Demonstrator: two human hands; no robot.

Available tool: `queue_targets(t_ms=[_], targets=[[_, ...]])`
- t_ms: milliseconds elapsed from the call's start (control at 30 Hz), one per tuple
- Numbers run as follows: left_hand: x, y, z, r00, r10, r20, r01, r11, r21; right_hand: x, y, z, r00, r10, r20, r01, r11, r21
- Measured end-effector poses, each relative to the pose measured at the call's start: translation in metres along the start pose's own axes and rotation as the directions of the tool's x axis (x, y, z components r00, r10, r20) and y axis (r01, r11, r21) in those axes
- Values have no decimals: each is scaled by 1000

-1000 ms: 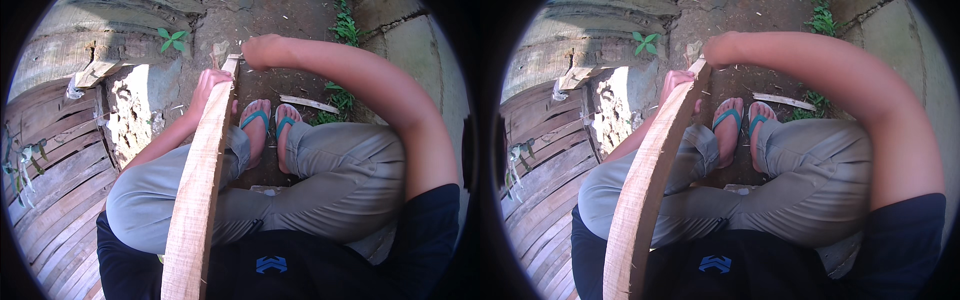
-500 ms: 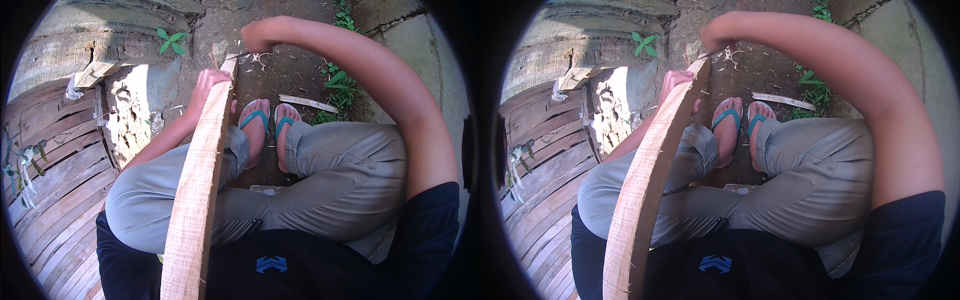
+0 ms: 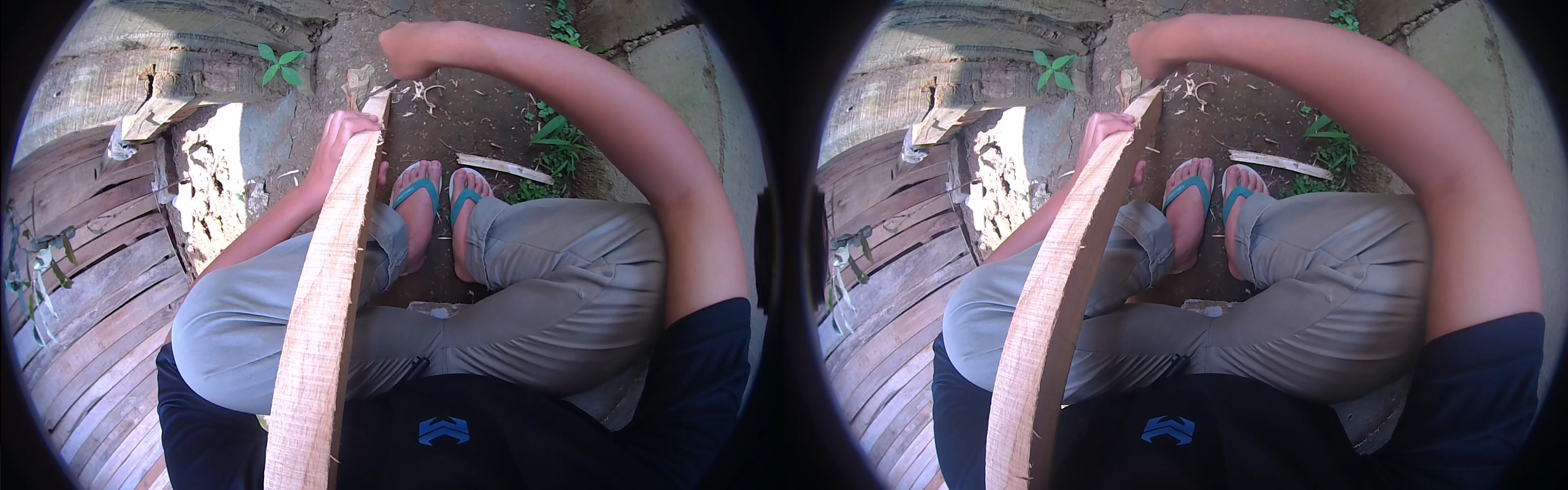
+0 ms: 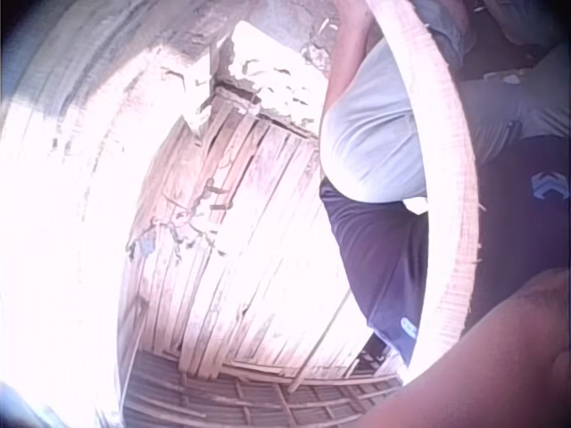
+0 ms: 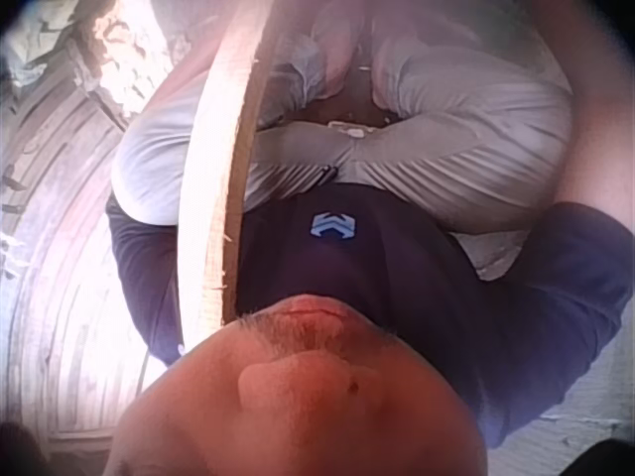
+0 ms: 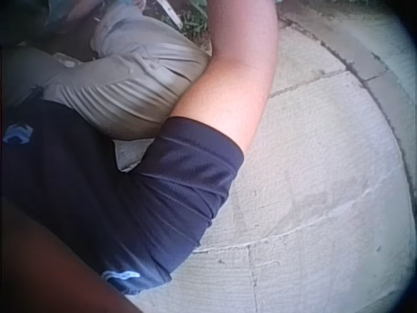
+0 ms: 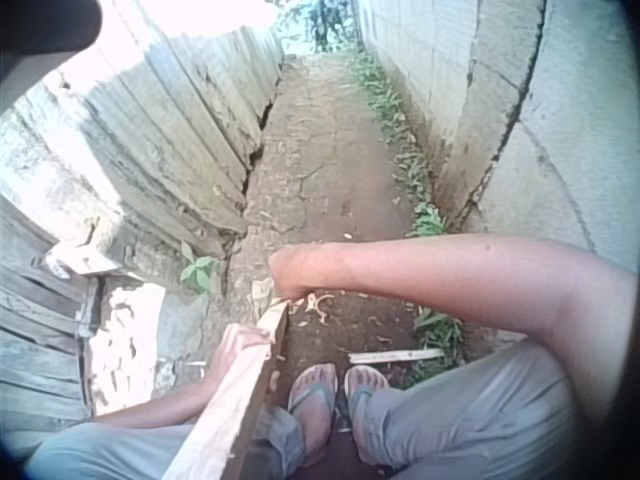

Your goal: The person sits on the ground and uses a knife to shave thin strips from a long piece of wood held between their legs. They repeatedly pull the knife along the wood's length to remove bark and smooth the surface.

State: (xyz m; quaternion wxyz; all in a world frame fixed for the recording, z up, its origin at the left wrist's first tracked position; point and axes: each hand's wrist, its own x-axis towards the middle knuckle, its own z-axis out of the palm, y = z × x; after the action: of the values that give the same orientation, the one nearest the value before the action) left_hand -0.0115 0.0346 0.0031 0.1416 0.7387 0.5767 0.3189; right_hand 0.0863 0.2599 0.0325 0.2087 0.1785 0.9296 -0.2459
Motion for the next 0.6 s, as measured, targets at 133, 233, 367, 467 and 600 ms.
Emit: queue_targets(t_ms=[133,233,367,467,600], targets=[[1,0,0,1000,-2,2,2,1000,-6,-6,-5,-3,998,-36,-43,34,998,-44],[-4,-3,0,1000,9,-9,-9,1000,11,-26,-19,-3,987,-94,-131,87,995,-58],[-7,-5,7,996,14,-85,-12,999,30,-35,-21,17,969,-134,-206,125,991,-57],[-10,-5,7,995,4,-96,0,999,43,-38,-20,17,967,-159,-200,153,987,-45],[-5,-3,14,996,-57,-68,57,998,7,-36,-9,21,980,-109,-164,107,994,-22]])
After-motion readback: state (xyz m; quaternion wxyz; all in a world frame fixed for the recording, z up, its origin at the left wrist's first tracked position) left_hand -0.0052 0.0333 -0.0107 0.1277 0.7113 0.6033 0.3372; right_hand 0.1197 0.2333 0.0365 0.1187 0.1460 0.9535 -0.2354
